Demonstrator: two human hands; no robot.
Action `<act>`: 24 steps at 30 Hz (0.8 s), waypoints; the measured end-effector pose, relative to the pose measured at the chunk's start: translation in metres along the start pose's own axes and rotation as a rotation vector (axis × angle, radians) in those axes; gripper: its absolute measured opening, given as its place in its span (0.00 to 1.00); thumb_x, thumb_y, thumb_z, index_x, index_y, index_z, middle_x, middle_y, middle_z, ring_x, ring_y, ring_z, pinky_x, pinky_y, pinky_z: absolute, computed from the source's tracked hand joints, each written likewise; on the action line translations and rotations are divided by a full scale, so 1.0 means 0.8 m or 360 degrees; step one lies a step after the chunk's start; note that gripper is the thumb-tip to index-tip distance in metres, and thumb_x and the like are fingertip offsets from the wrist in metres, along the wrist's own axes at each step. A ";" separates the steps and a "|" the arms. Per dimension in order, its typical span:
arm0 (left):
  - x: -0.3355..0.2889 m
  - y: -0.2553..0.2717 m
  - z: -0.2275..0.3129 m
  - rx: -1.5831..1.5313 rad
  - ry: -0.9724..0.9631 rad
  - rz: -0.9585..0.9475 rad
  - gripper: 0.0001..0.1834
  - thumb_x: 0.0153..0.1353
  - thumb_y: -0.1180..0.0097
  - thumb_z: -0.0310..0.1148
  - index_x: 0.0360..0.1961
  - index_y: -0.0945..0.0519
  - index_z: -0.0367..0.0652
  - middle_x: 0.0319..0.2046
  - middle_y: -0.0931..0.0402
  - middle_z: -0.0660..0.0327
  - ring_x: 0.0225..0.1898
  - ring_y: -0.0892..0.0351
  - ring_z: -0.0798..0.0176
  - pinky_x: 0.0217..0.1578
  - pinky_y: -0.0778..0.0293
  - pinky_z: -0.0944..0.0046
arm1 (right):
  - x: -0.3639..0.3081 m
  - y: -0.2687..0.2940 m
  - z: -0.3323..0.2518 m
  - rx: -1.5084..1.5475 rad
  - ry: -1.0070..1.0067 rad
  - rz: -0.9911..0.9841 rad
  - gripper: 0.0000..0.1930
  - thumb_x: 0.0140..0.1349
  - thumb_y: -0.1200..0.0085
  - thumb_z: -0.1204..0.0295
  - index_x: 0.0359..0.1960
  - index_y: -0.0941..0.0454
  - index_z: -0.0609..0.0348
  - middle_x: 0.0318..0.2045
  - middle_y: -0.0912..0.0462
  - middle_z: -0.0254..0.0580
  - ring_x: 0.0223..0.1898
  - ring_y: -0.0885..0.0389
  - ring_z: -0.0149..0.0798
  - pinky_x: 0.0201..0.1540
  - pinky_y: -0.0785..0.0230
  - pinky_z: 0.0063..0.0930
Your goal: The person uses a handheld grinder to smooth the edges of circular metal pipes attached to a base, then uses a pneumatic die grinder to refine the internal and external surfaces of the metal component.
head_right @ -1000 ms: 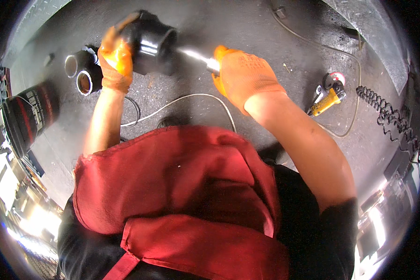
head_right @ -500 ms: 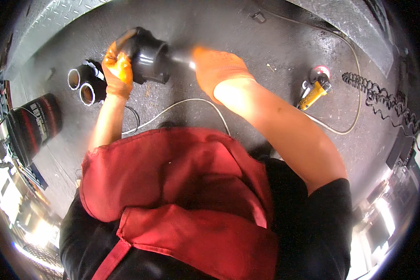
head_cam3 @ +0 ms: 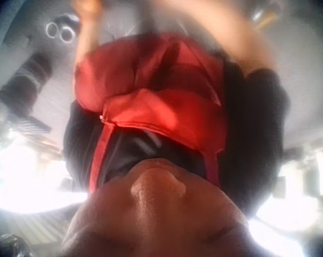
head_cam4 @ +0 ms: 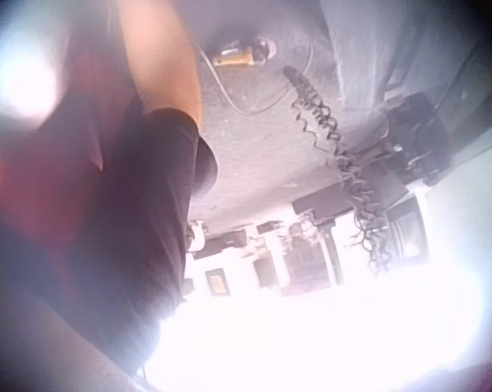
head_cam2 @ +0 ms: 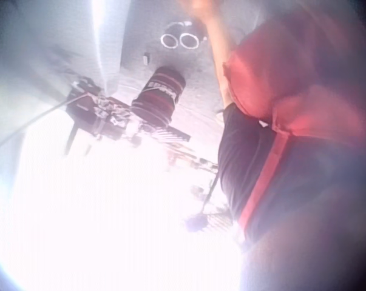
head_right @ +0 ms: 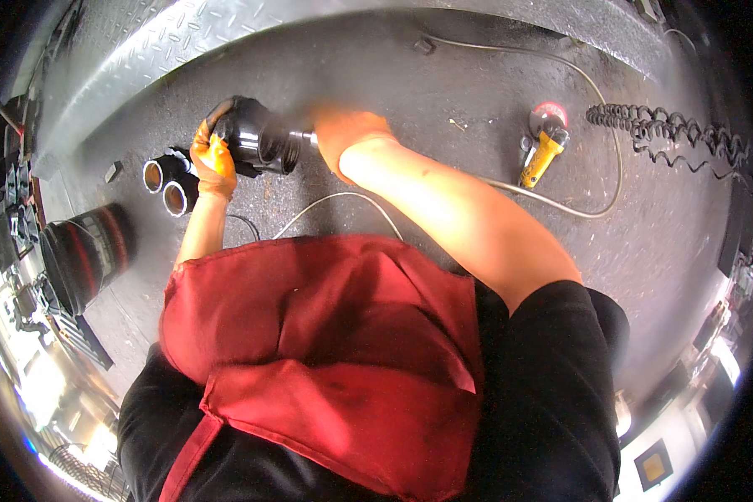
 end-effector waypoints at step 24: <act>0.015 0.003 -0.021 -0.0627 0.0417 0.0017 0.23 0.67 0.57 0.26 0.60 0.21 0.33 0.55 0.18 0.52 0.56 0.17 0.56 0.62 0.24 0.57 | -0.004 0.016 -0.002 0.0101 0.0043 -0.0001 0.14 0.55 0.41 0.79 0.44 0.14 0.61 0.41 0.11 0.54 0.46 0.11 0.54 0.46 0.18 0.43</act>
Point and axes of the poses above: each hand's wrist, its own x-axis towards the middle knuckle, its own y-axis out of the back of the hand, z = x × y, the point moved 10 cm from there along x, towards the middle knuckle
